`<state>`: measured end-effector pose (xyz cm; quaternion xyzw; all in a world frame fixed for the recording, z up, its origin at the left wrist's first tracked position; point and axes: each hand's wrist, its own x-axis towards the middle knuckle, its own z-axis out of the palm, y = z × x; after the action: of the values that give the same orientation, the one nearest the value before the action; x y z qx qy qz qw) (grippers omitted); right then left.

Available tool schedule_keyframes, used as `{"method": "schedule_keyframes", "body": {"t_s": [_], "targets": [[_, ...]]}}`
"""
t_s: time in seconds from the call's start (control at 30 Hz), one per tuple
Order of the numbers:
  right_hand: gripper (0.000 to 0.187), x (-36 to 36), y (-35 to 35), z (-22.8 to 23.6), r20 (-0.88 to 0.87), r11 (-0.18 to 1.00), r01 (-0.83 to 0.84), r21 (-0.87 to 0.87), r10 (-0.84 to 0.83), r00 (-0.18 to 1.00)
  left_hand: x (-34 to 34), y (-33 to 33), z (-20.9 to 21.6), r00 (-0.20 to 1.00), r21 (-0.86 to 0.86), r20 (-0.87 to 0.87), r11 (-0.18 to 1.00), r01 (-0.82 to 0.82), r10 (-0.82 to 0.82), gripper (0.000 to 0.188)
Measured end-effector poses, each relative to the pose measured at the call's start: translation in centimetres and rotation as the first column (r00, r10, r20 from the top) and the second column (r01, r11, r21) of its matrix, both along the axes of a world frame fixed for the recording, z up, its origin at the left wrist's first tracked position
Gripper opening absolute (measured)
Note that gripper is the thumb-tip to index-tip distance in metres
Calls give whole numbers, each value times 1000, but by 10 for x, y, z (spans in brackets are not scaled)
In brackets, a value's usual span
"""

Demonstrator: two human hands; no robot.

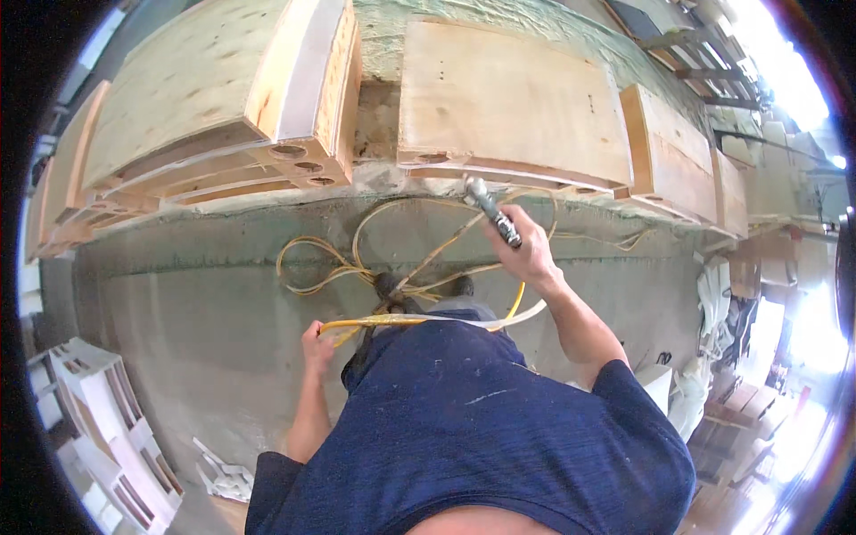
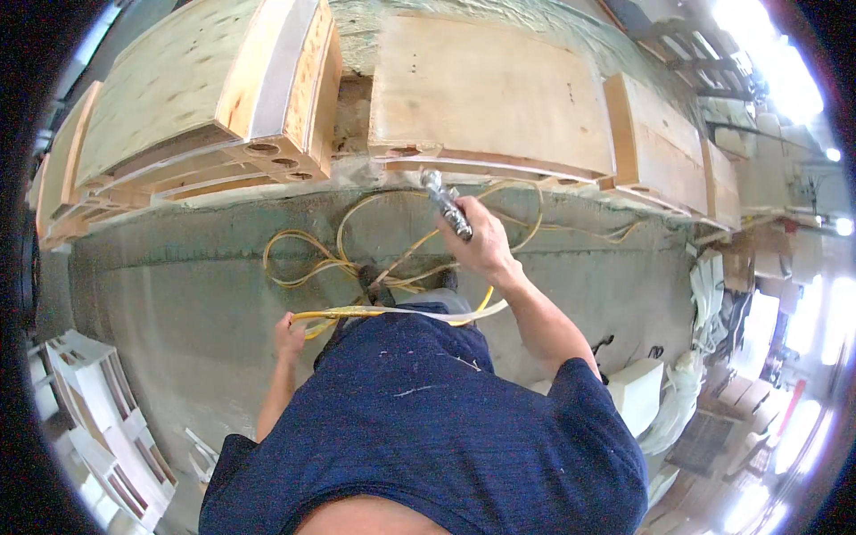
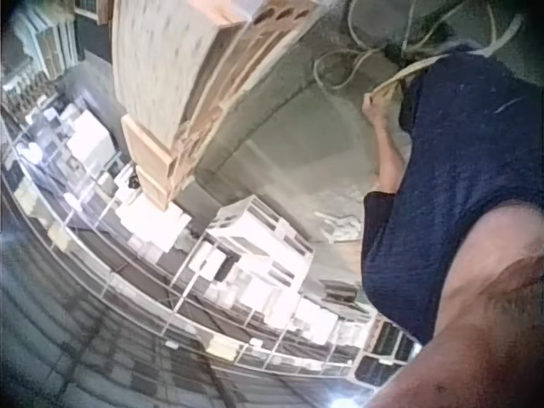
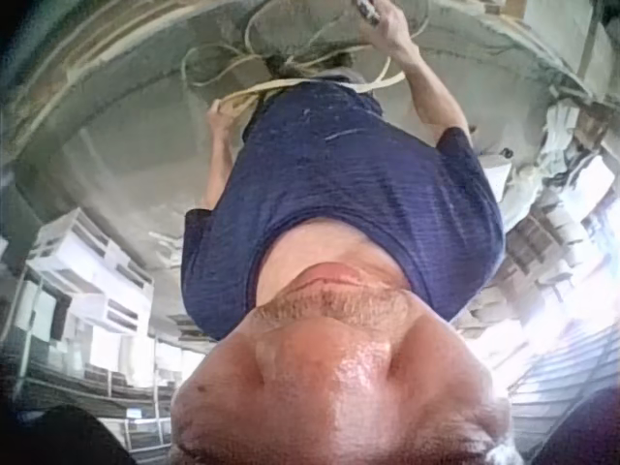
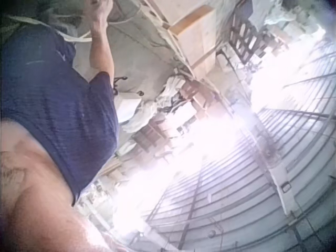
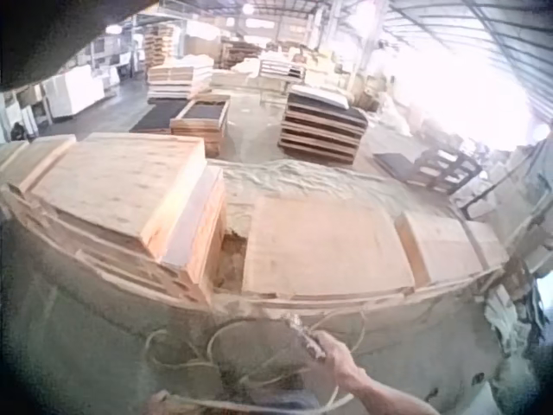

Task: The person repeatedly picks up white foam sheets and places them onto a wooden pallet structure. They smooth the sheets by hand and occasionally lift the wooden frame to adjust the stack. The person also uses a yellow air hose to blow dust off the wooden frame.

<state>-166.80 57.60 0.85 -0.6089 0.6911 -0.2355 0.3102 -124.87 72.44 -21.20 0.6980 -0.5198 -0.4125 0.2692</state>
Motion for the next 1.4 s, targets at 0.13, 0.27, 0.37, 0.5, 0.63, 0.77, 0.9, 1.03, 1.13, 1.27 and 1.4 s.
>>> {"method": "schedule_keyframes", "body": {"t_s": [0.13, 0.27, 0.37, 0.5, 0.63, 0.77, 0.9, 1.03, 1.13, 1.27, 1.4], "targets": [[33, -13, 0, 7, 38, 989, 127, -74, -125, 991, -6, -19, 28, 999, 63, -12, 997, 34, -34, 13], [28, -50, 18, 1, 39, 968, 245, -56, -243, 969, -11, -35, 21, 976, -57, 115, 979, 194, -186, 14], [32, -104, 42, -4, 99, 886, 464, 3, -462, 881, -30, -50, 24, 976, -25, 122, 983, 183, -179, 16], [29, -204, 85, -43, 265, 655, 730, -195, -681, 682, -57, -59, 31, 952, -38, 188, 967, 251, -240, 18], [31, -270, 113, -32, 463, 455, 884, -104, -765, 448, -98, -53, 42, 927, 26, 267, 964, 265, -262, 23], [31, -273, 112, -18, 380, 535, 843, -55, -770, 513, -123, -45, 48, 936, -3, 261, 969, 247, -237, 29], [29, -271, 96, -32, 384, 499, 863, -76, -784, 488, -117, -41, 57, 934, -15, 274, 970, 242, -229, 32], [26, -210, 62, -38, 314, 667, 730, -152, -668, 675, -83, -42, 48, 934, 35, 270, 972, 233, -234, 32], [31, -124, 28, -33, 191, 826, 550, -123, -524, 830, -42, -53, 34, 963, 29, 218, 987, 155, -158, 33], [34, -10, -2, -23, 109, 953, 300, -37, -295, 949, 23, -71, 23, 953, 45, 219, 978, 204, -209, 33], [33, 50, 6, 1, 178, 912, 402, -76, -384, 906, 79, -86, 29, 927, 102, 237, 956, 275, -292, 32]]}}
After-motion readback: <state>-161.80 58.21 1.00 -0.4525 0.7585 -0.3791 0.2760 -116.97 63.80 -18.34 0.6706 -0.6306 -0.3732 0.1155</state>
